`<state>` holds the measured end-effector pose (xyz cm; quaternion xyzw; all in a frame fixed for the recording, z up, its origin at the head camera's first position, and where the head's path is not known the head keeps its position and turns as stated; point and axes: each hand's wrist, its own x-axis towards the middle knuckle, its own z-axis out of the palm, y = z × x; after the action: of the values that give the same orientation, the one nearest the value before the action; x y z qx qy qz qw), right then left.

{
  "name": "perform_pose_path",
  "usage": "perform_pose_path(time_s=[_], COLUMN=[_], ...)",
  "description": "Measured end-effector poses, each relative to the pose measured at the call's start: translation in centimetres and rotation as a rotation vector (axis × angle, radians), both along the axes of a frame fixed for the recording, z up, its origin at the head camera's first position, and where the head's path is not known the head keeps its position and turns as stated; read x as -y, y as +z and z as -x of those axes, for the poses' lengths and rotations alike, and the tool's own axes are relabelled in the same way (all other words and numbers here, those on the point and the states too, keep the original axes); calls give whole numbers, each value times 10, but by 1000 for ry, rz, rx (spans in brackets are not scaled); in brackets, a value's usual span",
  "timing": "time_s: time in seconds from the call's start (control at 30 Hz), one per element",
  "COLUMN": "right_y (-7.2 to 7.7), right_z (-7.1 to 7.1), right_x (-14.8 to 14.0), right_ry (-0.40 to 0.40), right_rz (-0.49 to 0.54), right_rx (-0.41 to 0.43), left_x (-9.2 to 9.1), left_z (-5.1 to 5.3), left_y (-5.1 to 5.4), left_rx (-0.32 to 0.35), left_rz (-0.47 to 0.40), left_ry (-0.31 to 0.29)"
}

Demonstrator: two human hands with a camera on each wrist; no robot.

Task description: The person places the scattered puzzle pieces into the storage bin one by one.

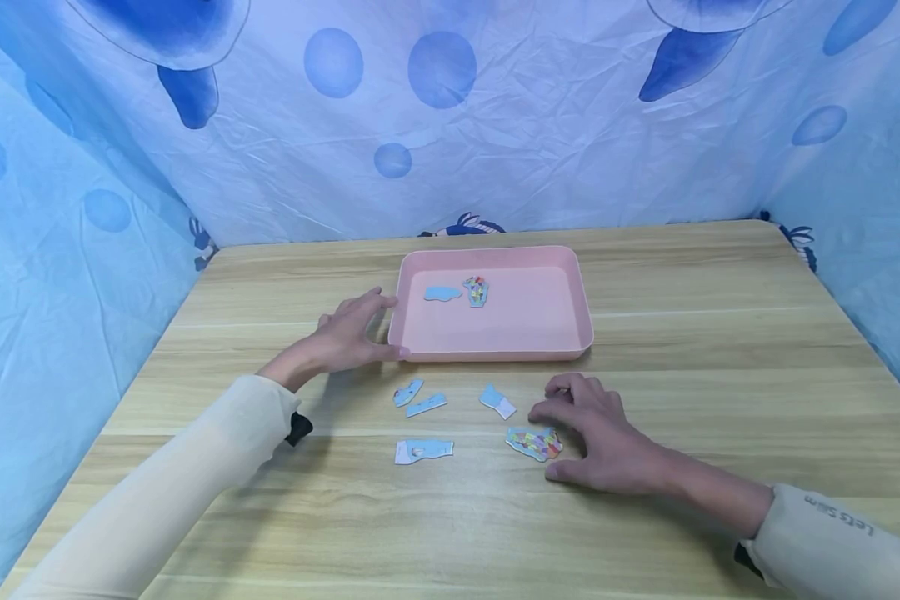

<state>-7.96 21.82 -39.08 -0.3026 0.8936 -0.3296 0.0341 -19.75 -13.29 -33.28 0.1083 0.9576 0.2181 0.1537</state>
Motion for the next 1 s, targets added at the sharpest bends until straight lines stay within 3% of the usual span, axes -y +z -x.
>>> perform_pose_path(time_s=[1.0], right_y=[-8], right_z=[5], right_x=[11], right_ry=[35], right_rz=[-5], right_rx=[-161], left_x=[2], left_z=[2], left_y=[-2], left_rx=[3], left_rz=[-6], left_ry=[-4])
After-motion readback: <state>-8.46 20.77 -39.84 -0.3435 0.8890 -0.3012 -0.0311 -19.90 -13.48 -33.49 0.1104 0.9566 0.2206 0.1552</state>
